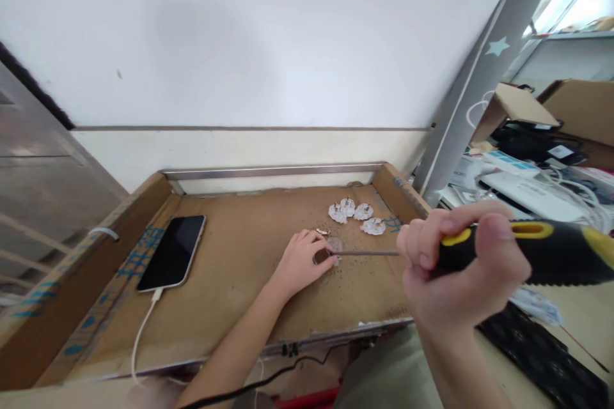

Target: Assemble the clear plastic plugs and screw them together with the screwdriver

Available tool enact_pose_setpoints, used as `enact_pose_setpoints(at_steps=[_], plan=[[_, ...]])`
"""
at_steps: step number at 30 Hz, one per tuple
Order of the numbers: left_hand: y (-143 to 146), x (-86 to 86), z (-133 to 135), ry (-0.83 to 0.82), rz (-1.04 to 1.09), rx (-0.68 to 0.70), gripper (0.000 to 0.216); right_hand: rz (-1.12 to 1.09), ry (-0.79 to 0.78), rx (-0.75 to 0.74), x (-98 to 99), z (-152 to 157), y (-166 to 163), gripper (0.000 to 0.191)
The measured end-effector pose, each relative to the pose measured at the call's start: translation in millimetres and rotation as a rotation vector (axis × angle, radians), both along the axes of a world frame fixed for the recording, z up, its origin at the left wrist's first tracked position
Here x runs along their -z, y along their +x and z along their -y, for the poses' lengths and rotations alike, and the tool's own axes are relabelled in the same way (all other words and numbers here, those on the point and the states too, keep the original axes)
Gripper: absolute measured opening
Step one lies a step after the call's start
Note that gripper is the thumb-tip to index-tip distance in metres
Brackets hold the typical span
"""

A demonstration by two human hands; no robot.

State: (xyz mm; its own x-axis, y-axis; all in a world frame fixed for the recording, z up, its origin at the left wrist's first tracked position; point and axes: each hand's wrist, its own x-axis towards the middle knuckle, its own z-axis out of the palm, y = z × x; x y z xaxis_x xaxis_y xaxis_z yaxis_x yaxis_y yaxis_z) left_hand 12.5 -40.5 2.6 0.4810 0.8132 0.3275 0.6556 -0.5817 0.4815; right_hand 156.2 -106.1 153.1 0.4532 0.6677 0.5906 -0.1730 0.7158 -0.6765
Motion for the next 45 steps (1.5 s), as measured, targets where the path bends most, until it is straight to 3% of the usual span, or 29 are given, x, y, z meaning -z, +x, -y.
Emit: enact_pose_setpoints(at_steps=[7, 14, 45], plan=[[0.2, 0.2, 2.8, 0.003, -0.004, 0.019, 0.015, -0.048, -0.004, -0.001, 8.1, 5.0, 14.9, 0.022], [0.7, 1.2, 1.2, 0.008, -0.001, 0.013, 0.013, -0.069, -0.039, 0.045, 11.5, -3.2, 12.1, 0.026], [3.3, 0.7, 1.8, -0.011, 0.001, 0.044, 0.011, -0.079, -0.134, 0.05, -9.5, -6.8, 2.1, 0.034]])
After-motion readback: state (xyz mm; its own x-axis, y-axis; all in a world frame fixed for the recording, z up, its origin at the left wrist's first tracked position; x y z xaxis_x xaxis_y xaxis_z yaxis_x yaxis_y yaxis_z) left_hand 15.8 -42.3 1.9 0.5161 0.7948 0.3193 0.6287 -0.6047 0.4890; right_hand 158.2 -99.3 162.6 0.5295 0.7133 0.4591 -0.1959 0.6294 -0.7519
